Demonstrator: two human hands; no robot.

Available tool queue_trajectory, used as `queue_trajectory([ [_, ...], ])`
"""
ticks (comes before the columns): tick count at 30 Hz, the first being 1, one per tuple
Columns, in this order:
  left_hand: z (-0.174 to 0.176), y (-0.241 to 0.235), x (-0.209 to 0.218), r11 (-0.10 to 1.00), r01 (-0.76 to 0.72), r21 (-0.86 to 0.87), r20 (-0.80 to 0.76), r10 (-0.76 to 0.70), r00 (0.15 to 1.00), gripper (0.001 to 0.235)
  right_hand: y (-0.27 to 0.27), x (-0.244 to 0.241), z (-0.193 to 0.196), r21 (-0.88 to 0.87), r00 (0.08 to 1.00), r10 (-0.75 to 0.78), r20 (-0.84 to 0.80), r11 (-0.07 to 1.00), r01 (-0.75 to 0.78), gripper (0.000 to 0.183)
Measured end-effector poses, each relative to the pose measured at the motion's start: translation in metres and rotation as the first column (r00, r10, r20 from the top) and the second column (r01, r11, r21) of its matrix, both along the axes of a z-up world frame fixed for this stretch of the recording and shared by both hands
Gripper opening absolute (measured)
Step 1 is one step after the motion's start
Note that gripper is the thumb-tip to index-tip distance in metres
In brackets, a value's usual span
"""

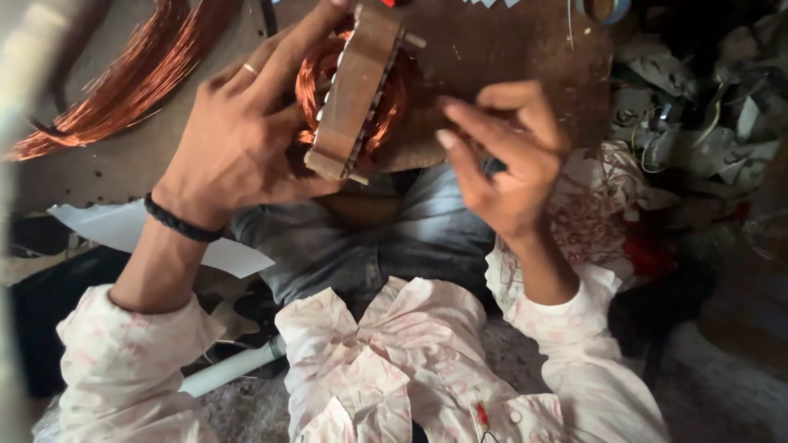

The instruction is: The recorder is winding and arranging copper coils onto the stator core of an electric motor.

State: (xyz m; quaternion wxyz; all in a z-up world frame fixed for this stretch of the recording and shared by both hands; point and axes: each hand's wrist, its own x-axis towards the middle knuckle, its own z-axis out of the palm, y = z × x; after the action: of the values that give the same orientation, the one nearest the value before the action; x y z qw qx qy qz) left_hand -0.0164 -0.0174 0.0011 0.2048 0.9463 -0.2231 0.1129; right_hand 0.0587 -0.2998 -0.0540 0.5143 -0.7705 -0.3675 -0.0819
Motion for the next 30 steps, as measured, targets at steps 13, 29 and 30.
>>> queue_trajectory([
  [13,-0.016,0.002,-0.006,0.998,-0.055,-0.004,0.061,0.055,0.997,0.044,0.035,0.002,0.016,-0.250,0.939,0.107,0.327,0.968,-0.023,0.009],
  [29,-0.010,-0.002,-0.011,0.988,-0.107,-0.107,-0.025,0.105,0.994,0.053,0.026,0.009,0.059,-0.528,0.876,0.354,0.327,0.837,-0.141,0.009],
  [30,-0.008,-0.003,-0.012,0.989,-0.105,-0.105,-0.017,0.104,0.994,0.053,0.020,0.000,0.072,-0.527,0.875,0.351,0.334,0.839,-0.136,0.009],
])
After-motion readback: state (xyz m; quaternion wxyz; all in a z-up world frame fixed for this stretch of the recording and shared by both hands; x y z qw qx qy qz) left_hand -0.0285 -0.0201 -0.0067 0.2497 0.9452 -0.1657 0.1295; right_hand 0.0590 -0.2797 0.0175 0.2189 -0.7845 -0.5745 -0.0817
